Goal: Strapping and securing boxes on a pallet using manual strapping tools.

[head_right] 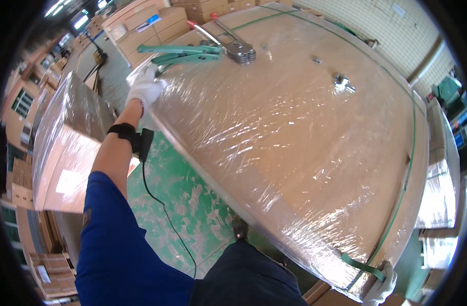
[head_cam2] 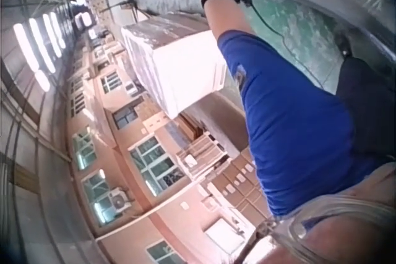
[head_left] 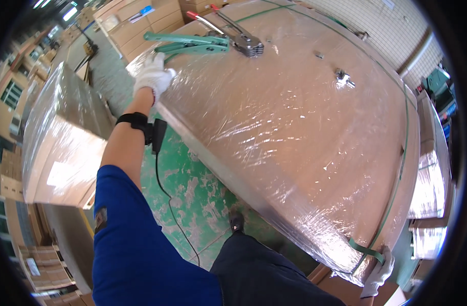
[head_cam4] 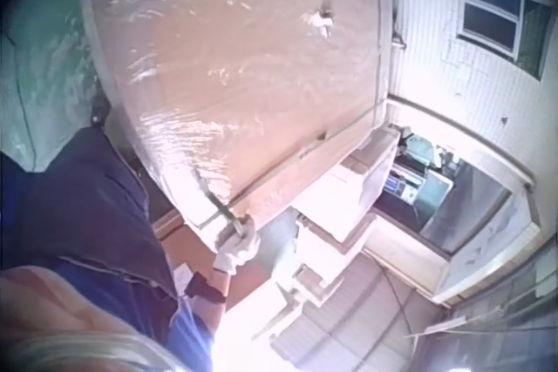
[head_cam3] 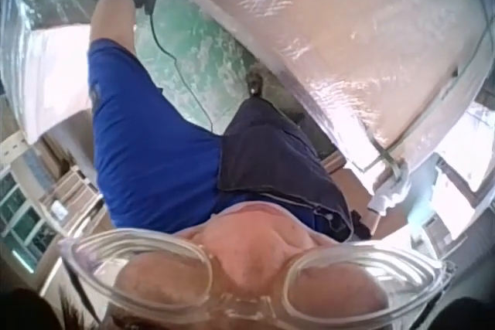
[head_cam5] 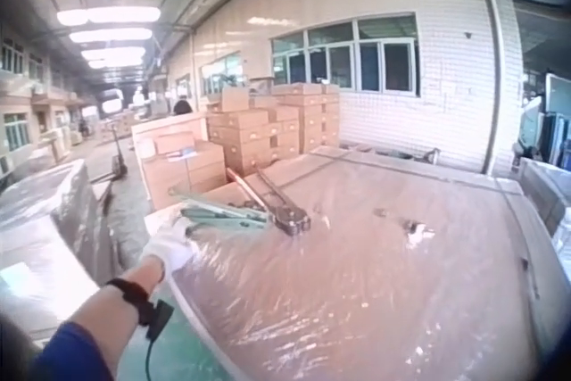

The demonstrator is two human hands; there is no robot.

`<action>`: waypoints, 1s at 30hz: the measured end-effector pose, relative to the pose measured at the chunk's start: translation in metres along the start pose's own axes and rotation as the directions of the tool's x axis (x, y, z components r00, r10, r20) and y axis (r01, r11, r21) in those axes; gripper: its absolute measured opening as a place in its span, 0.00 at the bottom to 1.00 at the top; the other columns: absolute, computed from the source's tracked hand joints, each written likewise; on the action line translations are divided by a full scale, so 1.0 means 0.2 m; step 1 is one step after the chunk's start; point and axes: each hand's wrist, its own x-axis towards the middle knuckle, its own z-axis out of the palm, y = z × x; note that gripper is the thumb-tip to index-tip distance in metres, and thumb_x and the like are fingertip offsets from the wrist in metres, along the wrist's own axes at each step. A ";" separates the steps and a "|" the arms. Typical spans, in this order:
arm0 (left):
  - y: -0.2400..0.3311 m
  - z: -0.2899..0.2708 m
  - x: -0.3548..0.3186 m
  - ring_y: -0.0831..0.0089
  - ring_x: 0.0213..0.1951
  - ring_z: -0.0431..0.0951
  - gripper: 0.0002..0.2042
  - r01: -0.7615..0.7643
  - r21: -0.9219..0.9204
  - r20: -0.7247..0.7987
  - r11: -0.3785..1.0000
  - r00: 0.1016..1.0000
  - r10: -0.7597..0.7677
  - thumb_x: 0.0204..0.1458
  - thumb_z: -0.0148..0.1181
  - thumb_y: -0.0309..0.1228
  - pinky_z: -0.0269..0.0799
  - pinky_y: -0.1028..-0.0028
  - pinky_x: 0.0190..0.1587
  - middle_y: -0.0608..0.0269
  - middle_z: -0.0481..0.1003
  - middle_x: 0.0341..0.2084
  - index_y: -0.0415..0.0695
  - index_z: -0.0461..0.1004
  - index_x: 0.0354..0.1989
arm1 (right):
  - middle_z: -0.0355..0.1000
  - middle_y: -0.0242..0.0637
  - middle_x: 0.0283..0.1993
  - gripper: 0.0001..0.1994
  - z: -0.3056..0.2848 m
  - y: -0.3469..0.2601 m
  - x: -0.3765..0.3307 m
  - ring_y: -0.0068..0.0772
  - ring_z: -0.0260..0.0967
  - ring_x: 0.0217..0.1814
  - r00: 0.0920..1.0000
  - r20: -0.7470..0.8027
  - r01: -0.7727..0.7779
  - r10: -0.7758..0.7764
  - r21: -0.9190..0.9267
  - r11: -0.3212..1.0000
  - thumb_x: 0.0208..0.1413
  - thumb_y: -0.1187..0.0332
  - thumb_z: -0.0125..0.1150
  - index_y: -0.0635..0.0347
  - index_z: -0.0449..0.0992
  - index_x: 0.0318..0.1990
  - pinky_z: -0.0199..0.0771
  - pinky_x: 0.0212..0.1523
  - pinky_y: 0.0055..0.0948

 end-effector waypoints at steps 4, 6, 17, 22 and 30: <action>-0.09 0.09 0.28 0.46 0.65 0.69 0.33 -0.125 0.032 0.040 0.992 0.992 0.123 0.52 0.67 0.38 0.64 0.57 0.68 0.41 0.70 0.64 0.42 0.66 0.67 | 0.74 0.48 0.40 0.14 -0.06 -0.20 0.07 0.50 0.72 0.43 0.997 0.035 -0.070 0.074 -0.101 0.992 0.60 0.74 0.49 0.64 0.78 0.49 0.71 0.46 0.46; -0.25 0.20 0.43 0.44 0.66 0.68 0.32 -0.106 0.007 0.019 0.994 0.994 0.106 0.53 0.67 0.39 0.63 0.58 0.68 0.39 0.69 0.63 0.40 0.68 0.65 | 0.74 0.47 0.44 0.14 -0.04 -0.19 0.08 0.54 0.71 0.46 0.990 0.056 -0.115 0.126 -0.174 0.978 0.60 0.74 0.48 0.59 0.78 0.49 0.70 0.47 0.48; 0.02 0.02 0.43 0.47 0.48 0.81 0.22 -0.075 0.361 0.339 0.930 0.939 -0.056 0.52 0.63 0.34 0.76 0.58 0.50 0.47 0.81 0.42 0.43 0.72 0.55 | 0.74 0.42 0.36 0.07 0.00 -0.25 0.09 0.48 0.74 0.38 0.994 -0.081 -0.092 0.075 -0.239 0.967 0.63 0.70 0.55 0.58 0.78 0.44 0.74 0.39 0.43; 0.13 -0.10 0.01 0.84 0.23 0.70 0.12 0.213 -0.589 0.555 0.780 0.807 0.200 0.57 0.62 0.30 0.65 0.82 0.25 0.71 0.70 0.26 0.42 0.72 0.47 | 0.75 0.41 0.35 0.11 -0.03 -0.34 0.16 0.50 0.75 0.39 0.978 -0.030 -0.207 0.205 -0.165 0.964 0.50 0.75 0.60 0.56 0.80 0.42 0.75 0.41 0.44; 0.60 -0.21 -0.67 0.88 0.20 0.60 0.12 0.392 -0.803 0.455 0.449 0.890 0.036 0.59 0.55 0.22 0.62 0.84 0.24 0.76 0.63 0.23 0.39 0.72 0.50 | 0.76 0.44 0.35 0.11 -0.08 -0.34 0.17 0.54 0.75 0.39 0.992 -0.061 -0.106 0.107 0.016 0.994 0.58 0.74 0.60 0.58 0.80 0.48 0.74 0.42 0.45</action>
